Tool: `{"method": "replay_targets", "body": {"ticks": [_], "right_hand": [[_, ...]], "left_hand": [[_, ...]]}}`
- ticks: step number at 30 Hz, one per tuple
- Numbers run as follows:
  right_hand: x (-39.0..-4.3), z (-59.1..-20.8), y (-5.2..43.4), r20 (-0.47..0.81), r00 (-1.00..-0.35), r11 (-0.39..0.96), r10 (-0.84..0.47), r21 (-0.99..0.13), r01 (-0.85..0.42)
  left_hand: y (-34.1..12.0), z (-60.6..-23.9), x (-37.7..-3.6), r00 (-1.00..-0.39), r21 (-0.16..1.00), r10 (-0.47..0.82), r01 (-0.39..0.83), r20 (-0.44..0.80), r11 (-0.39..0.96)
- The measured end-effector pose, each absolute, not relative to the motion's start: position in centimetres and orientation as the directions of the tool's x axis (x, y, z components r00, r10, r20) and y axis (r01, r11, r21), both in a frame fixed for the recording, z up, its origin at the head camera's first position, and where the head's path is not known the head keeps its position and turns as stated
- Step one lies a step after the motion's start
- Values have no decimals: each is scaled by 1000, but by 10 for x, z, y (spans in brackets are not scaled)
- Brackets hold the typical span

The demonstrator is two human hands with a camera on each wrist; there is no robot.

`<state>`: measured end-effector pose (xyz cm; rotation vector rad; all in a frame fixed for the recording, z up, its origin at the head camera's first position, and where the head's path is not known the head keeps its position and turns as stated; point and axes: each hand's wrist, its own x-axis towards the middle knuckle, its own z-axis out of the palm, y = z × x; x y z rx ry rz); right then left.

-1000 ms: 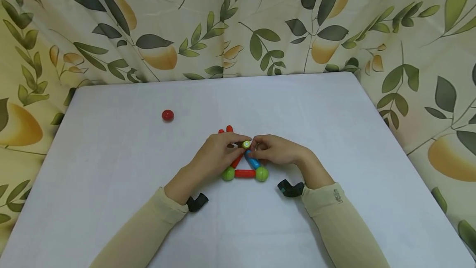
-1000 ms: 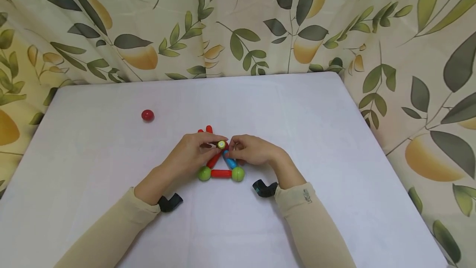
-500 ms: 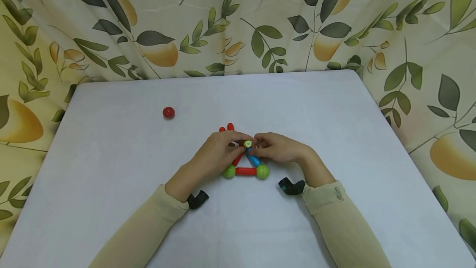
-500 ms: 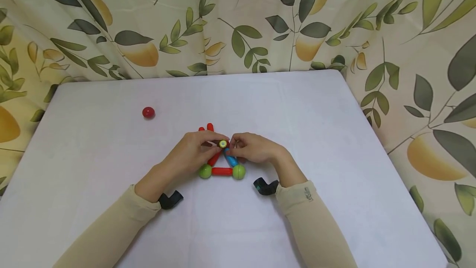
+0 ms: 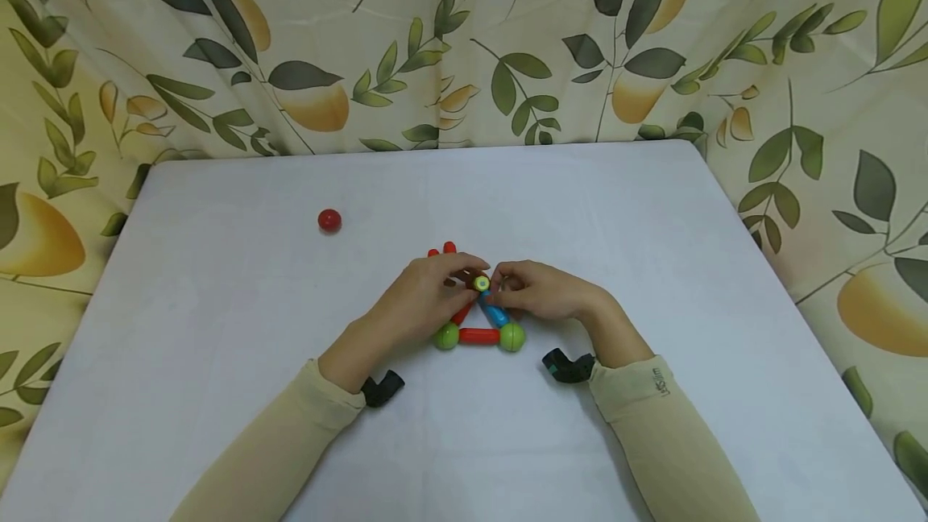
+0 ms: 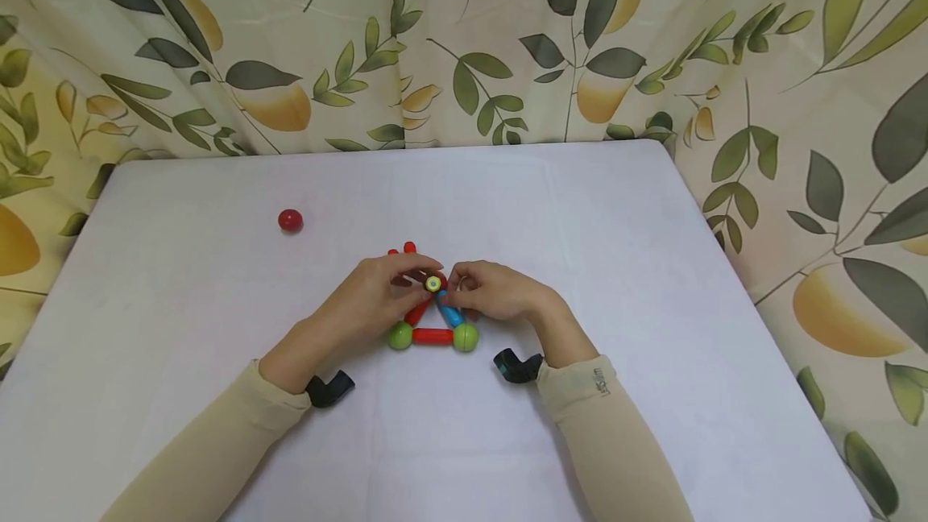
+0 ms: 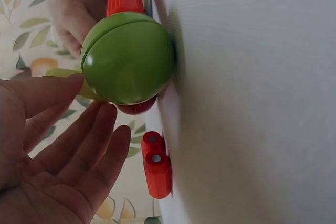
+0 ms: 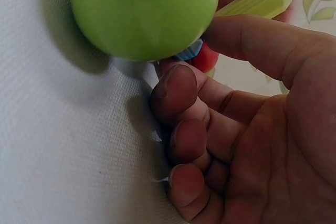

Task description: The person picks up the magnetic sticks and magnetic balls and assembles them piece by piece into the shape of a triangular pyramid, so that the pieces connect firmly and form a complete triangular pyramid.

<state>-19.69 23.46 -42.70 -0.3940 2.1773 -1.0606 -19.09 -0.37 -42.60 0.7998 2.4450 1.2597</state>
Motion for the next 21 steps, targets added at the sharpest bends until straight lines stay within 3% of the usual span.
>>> {"method": "replay_targets", "body": {"ticks": [8, 21], "right_hand": [[-198, -428, 236, -430, -735, 626, -524, -780, 10], [-197, -429, 235, -442, -729, 626, -523, -780, 24]], "left_hand": [[-5, -424, -193, -814, 798, 580, 358, 12, 485], [-21, -423, -203, -882, 765, 472, 287, -24, 577]]}}
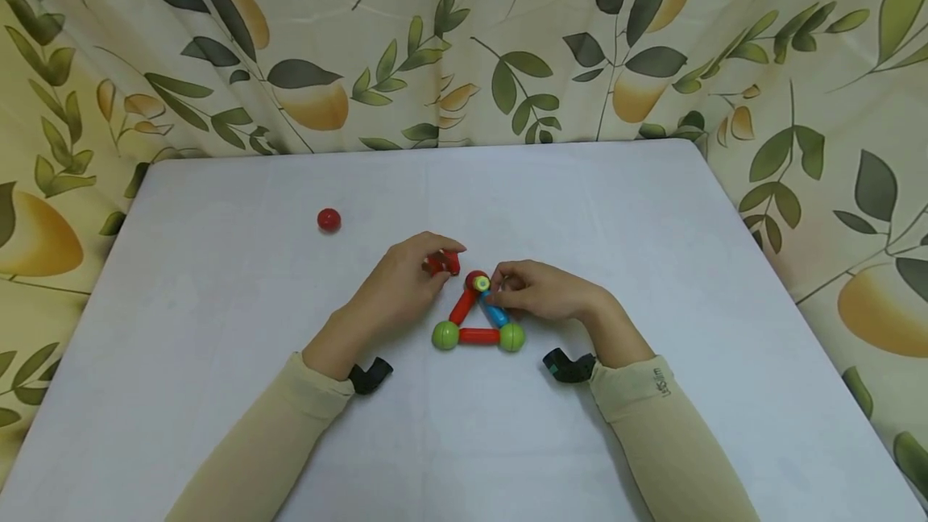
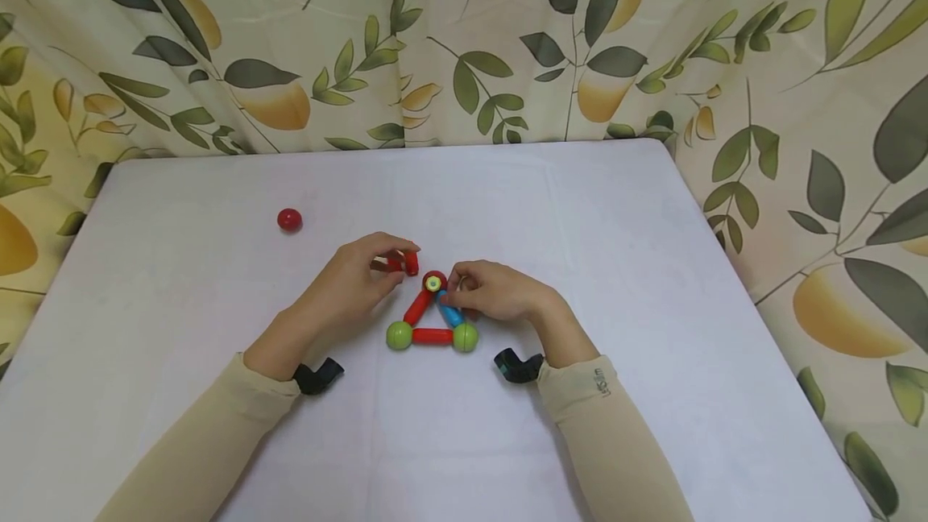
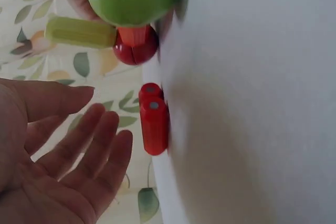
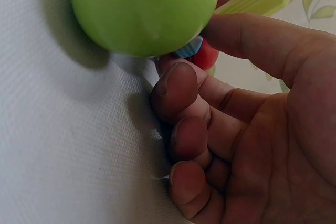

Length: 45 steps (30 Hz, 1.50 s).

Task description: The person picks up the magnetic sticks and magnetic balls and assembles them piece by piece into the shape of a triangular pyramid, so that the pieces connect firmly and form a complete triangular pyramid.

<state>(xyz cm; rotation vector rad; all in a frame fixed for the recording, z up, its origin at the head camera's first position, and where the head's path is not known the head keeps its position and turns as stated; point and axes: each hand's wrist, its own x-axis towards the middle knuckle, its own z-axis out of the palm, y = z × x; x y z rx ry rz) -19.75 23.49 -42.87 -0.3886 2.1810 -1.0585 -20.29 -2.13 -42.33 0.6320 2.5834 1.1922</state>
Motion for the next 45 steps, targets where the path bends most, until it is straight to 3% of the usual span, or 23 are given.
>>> {"method": "replay_targets", "body": {"ticks": [8, 20, 28, 45], "right_hand": [[-197, -430, 236, -453, -732, 638, -509, -770, 33], [-198, -426, 237, -440, -735, 633, -517, -774, 19], [-201, -424, 236, -429, -735, 629, -525, -777, 5], [-197, -427, 235, -461, -728, 647, -508, -762, 32]], "left_hand": [[-26, -432, -211, -933, 688, 334, 153, -137, 709], [-25, -439, -215, -934, 599, 336, 202, -119, 775], [-26, -436, -217, -931, 658, 353, 210, -91, 723], [-31, -433, -215, -926, 775, 347, 109, -148, 622]]}}
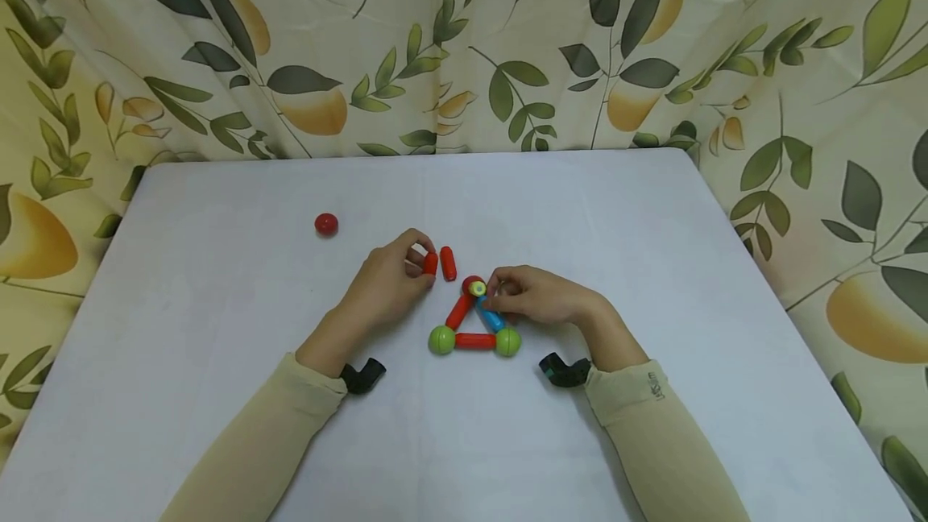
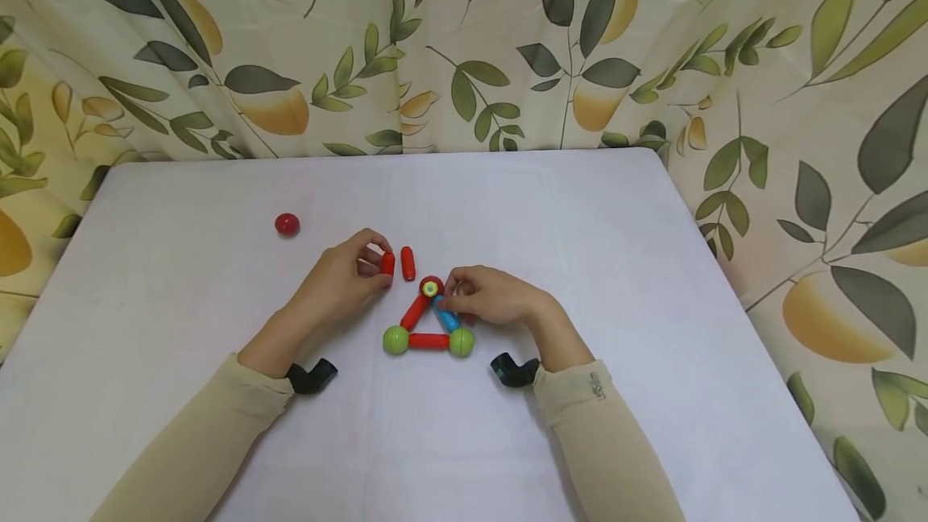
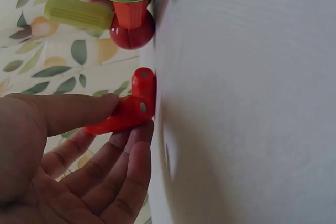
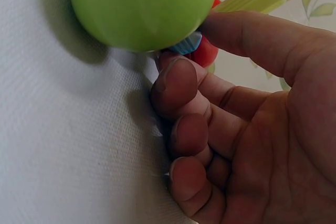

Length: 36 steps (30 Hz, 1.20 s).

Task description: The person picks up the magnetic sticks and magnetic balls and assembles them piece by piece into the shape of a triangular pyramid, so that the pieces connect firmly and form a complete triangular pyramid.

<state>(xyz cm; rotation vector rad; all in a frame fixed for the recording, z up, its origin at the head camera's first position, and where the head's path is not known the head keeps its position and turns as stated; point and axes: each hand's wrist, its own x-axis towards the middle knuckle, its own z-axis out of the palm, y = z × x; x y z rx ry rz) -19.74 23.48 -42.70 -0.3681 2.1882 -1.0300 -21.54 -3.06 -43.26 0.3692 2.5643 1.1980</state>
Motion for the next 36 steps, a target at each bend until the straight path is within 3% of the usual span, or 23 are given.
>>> {"method": "replay_targets", "body": {"ticks": [19, 36], "right_hand": [[-199, -429, 236, -454, -727, 636, -516, -771, 30], [-199, -428, 235, -437, -721, 624, -537, -781, 8]], "left_hand": [[-33, -414, -212, -880, 817, 456, 167, -129, 552], [-33, -401, -203, -773, 827, 621, 263, -127, 496]]}}
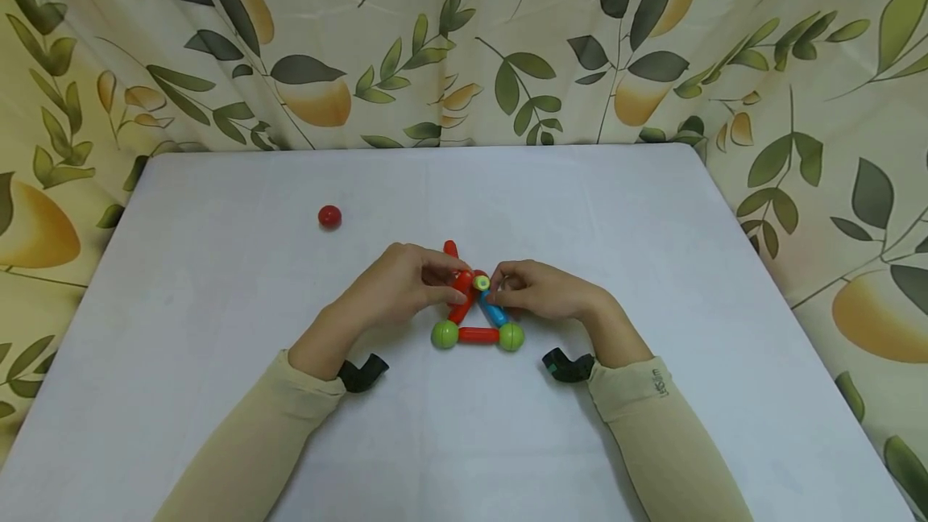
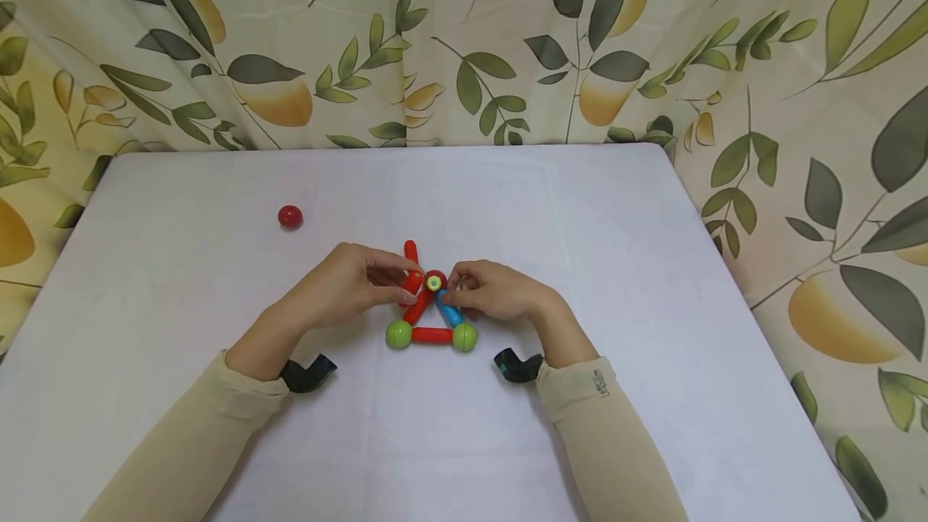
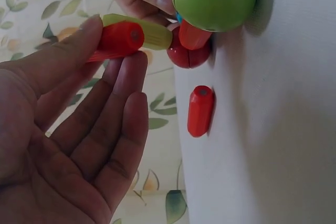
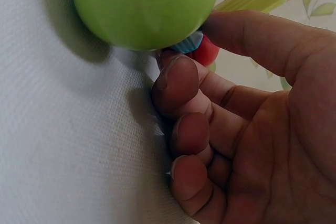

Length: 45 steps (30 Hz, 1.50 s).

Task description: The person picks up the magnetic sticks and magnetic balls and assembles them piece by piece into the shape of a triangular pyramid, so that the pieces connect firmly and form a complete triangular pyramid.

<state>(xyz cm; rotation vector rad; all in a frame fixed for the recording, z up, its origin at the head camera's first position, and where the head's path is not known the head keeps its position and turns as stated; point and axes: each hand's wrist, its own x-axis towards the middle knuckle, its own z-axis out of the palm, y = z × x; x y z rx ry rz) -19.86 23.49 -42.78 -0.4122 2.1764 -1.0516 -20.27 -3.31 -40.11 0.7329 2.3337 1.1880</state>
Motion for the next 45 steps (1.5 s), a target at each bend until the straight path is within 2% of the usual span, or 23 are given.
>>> {"method": "replay_targets", "body": {"ticks": [11, 21, 45], "right_hand": [[-199, -426, 234, -431, -723, 615, -540, -789, 11], [-198, -427, 234, -430, -728, 621, -535, -784, 7], [-201, -431, 235, -438, -720, 621, -538, -784, 12]], "left_hand": [[-34, -398, -202, -736, 830, 662, 275, -144, 486], [-33, -400, -201, -664, 827, 734, 328, -142, 457], [-28, -409, -201, -660, 818, 728, 307, -186, 487]]}}
